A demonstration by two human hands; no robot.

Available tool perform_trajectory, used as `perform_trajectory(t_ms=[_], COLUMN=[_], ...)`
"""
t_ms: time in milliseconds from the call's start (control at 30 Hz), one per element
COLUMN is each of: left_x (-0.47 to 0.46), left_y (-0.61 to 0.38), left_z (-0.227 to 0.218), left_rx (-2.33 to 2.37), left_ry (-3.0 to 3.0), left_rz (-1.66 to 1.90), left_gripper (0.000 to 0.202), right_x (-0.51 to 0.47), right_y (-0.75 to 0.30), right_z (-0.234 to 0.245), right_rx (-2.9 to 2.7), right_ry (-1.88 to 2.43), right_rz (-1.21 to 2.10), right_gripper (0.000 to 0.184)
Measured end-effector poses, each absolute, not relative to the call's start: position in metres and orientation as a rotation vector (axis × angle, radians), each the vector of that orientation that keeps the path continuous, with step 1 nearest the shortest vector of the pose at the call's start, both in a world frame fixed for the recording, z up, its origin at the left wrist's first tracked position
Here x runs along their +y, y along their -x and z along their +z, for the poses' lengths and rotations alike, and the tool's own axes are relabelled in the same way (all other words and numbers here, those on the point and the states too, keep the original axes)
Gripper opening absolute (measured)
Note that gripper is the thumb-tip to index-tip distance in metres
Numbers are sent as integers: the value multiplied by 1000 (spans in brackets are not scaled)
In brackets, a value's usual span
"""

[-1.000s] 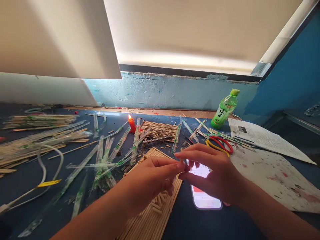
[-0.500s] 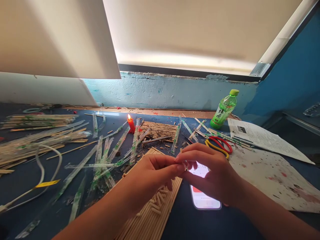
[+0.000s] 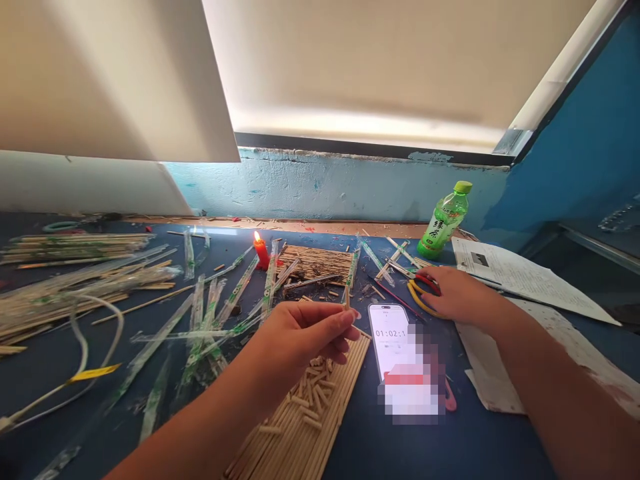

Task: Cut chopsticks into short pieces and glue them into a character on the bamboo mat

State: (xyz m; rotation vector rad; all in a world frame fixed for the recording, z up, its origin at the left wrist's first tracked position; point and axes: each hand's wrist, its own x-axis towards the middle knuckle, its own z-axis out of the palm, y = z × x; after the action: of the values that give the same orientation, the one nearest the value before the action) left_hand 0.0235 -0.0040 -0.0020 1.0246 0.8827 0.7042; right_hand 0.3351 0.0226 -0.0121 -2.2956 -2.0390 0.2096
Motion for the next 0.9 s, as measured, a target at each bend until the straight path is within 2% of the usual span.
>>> perform_trajectory(t_ms=[333,533,767,833,900], left_x=[-6,-7,-4,-2,-1], left_y=[-23,-23,-20,-21,-21], left_z=[2,3,2,1,0], left_rx=[963,988,999,1000,1018], left_ry=[-1222,-1258,-1251,-1240,-1229], left_rz=[727,710,763,803,863], left_gripper=[22,23,21,20,19], right_x=[35,33,27,21,11], right_y=[-350,-349,-333,-321,-304], right_z=[-29,-32,-13,-6,-2], right_rx=[-1930,-1853,-1739,-1768,-1787], right_ry=[2409,2425,2327,2138,1816], right_rz=[275,247,72,178,437], right_gripper=[55,76,55,59,61])
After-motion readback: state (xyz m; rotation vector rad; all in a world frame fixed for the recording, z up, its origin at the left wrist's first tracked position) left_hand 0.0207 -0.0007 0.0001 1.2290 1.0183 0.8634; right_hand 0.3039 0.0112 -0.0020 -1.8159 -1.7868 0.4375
